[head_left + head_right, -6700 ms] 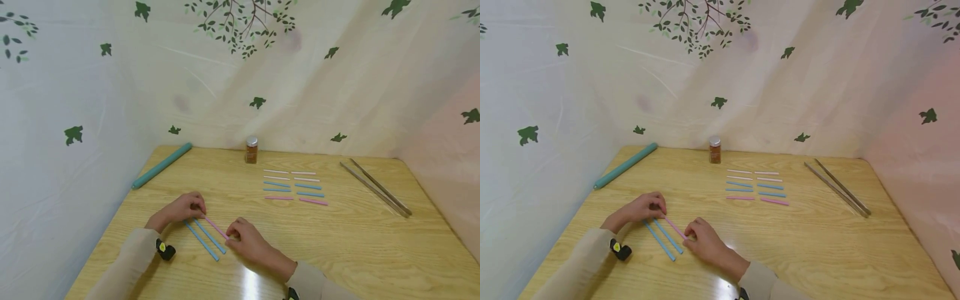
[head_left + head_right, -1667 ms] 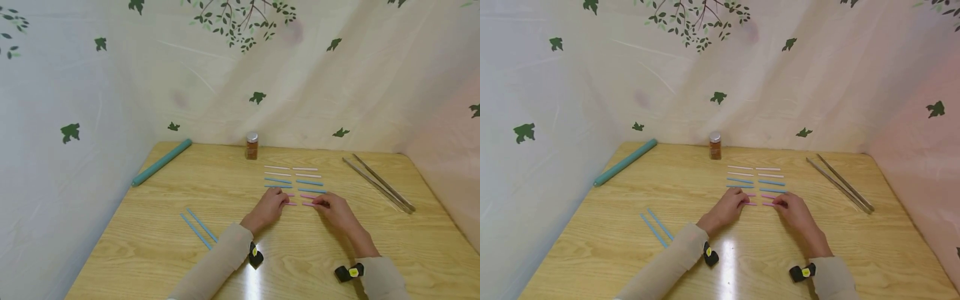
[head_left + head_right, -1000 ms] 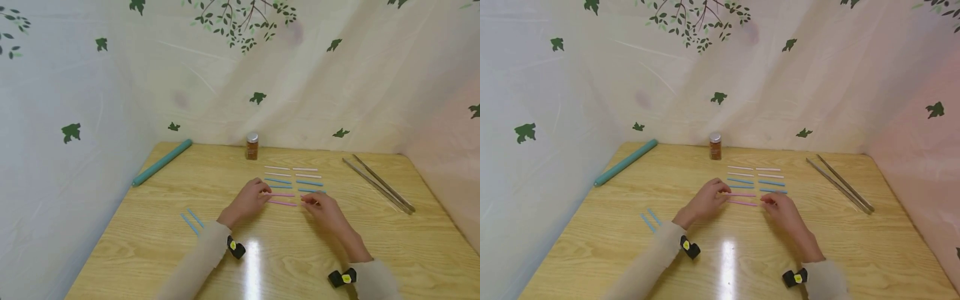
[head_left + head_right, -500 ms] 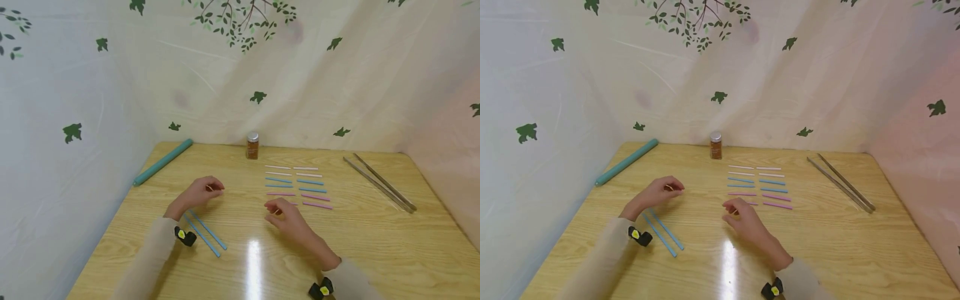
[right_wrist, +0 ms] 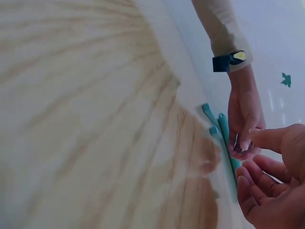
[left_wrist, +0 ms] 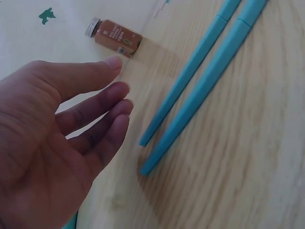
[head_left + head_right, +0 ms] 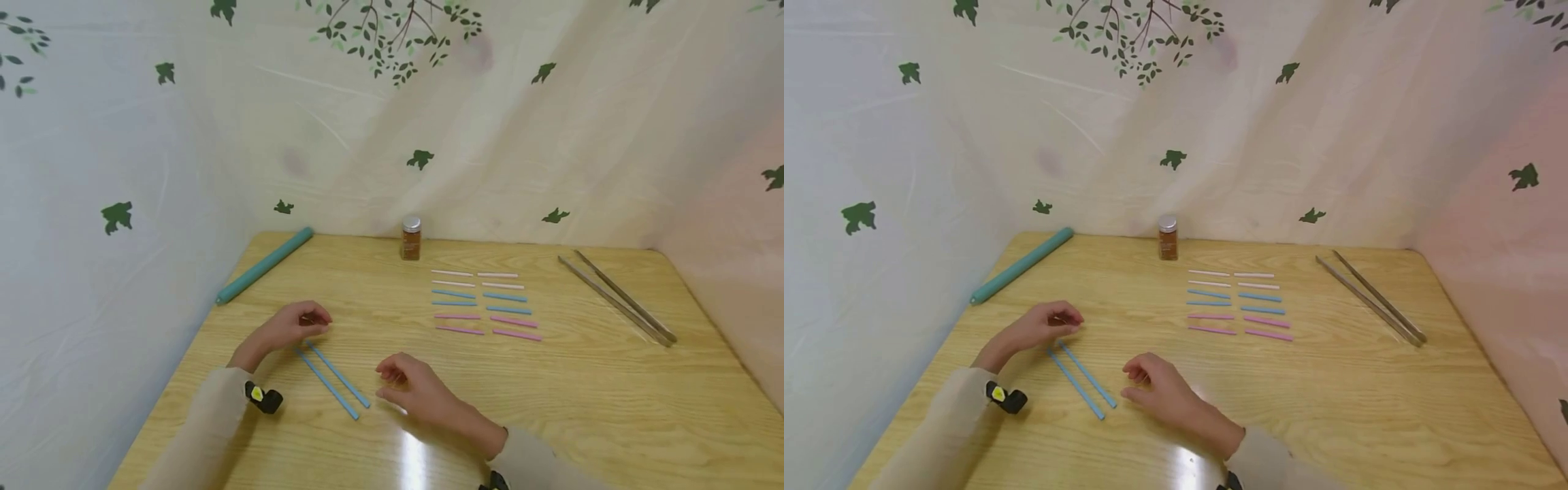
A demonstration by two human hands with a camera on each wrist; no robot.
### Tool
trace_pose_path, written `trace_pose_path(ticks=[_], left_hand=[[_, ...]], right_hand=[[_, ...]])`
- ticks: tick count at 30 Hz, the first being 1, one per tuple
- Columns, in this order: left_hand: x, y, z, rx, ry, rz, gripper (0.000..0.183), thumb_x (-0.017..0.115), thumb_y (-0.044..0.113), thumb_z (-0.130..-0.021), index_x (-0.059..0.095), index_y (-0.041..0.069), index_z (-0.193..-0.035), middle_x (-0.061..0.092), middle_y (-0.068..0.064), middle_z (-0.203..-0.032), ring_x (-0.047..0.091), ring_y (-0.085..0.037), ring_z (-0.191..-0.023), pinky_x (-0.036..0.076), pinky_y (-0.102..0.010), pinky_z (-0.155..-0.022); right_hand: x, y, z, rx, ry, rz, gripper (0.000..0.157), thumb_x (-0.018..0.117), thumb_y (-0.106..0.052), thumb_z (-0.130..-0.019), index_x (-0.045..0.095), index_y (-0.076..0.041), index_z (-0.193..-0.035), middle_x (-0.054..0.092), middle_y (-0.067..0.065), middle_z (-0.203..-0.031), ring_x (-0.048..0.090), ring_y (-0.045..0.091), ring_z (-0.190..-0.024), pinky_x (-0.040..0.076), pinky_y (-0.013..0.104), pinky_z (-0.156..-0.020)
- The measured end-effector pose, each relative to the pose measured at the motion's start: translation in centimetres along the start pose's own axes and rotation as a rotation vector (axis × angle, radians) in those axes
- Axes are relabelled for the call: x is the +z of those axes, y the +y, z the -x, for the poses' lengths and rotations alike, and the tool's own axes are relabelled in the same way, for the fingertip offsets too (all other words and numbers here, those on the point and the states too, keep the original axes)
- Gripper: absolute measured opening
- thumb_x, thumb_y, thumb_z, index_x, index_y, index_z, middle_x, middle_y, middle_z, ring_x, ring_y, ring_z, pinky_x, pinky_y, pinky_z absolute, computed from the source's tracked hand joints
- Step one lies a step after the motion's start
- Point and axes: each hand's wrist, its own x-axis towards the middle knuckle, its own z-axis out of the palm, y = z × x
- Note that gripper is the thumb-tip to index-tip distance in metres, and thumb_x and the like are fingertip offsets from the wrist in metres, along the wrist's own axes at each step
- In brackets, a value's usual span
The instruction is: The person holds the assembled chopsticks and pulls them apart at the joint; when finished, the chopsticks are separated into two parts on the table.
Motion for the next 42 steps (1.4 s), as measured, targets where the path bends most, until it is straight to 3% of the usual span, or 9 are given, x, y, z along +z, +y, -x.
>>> trace_pose_path(ticks=[4, 9, 17, 25, 34, 42], left_hand=[[0.2, -0.4, 0.6, 0.072, -0.008, 0.013, 0.016, 0.066, 0.010, -0.089, 0.065, 0.002, -0.102, 0.066, -0.006, -0.096, 0.059, -0.006, -0.088, 0.051, -0.021, -0.078], [0.1, -0.3, 1.1, 0.004, -0.037, 0.037, 0.017, 0.067, 0.012, -0.089, 0.066, 0.004, -0.104, 0.066, -0.007, -0.100, 0.060, -0.010, -0.092, 0.050, -0.023, -0.082], [0.0, -0.8, 1.9, -0.009, -0.051, -0.002, 0.019, 0.068, 0.015, -0.089, 0.066, 0.006, -0.105, 0.066, -0.008, -0.102, 0.060, -0.015, -0.094, 0.049, -0.024, -0.083], [0.0, -1.4, 2.2, 0.016, -0.078, -0.086, 0.012, 0.071, 0.014, -0.087, 0.068, 0.013, -0.099, 0.064, -0.001, -0.098, 0.059, -0.014, -0.093, 0.048, -0.026, -0.084], [0.2, -1.2, 2.1, 0.095, -0.071, -0.161, 0.007, 0.073, 0.019, -0.085, 0.070, 0.016, -0.090, 0.060, 0.005, -0.091, 0.056, -0.009, -0.086, 0.047, -0.026, -0.079], [0.3, -1.1, 1.9, 0.103, -0.077, -0.170, 0.003, 0.072, 0.016, -0.085, 0.069, 0.019, -0.085, 0.058, 0.006, -0.089, 0.054, -0.007, -0.084, 0.047, -0.026, -0.077]], right_hand=[[1.0, -0.6, -0.2, 0.032, -0.037, -0.047, 0.031, 0.069, -0.020, -0.088, 0.059, -0.003, -0.113, 0.062, 0.007, -0.104, 0.057, 0.018, -0.095, 0.049, 0.026, -0.084], [1.9, -0.8, -0.5, 0.035, -0.071, -0.028, 0.032, 0.070, -0.022, -0.088, 0.059, -0.005, -0.112, 0.062, 0.005, -0.103, 0.057, 0.014, -0.096, 0.048, 0.025, -0.085], [2.3, -0.9, -0.6, 0.029, -0.106, 0.089, 0.034, 0.070, -0.027, -0.088, 0.059, -0.008, -0.113, 0.059, -0.001, -0.104, 0.054, 0.009, -0.096, 0.047, 0.023, -0.087], [2.7, -1.1, -0.8, -0.060, -0.092, 0.300, 0.029, 0.070, -0.029, -0.087, 0.061, -0.011, -0.108, 0.056, -0.004, -0.102, 0.049, 0.006, -0.092, 0.044, 0.020, -0.083], [2.8, -1.2, -0.9, -0.082, -0.073, 0.336, 0.021, 0.072, -0.026, -0.085, 0.063, -0.013, -0.099, 0.056, -0.004, -0.096, 0.047, 0.005, -0.089, 0.043, 0.021, -0.082], [2.8, -1.3, -1.1, -0.014, -0.061, 0.322, 0.014, 0.071, -0.019, -0.085, 0.064, -0.012, -0.095, 0.054, -0.006, -0.089, 0.047, 0.005, -0.085, 0.043, 0.020, -0.079]])
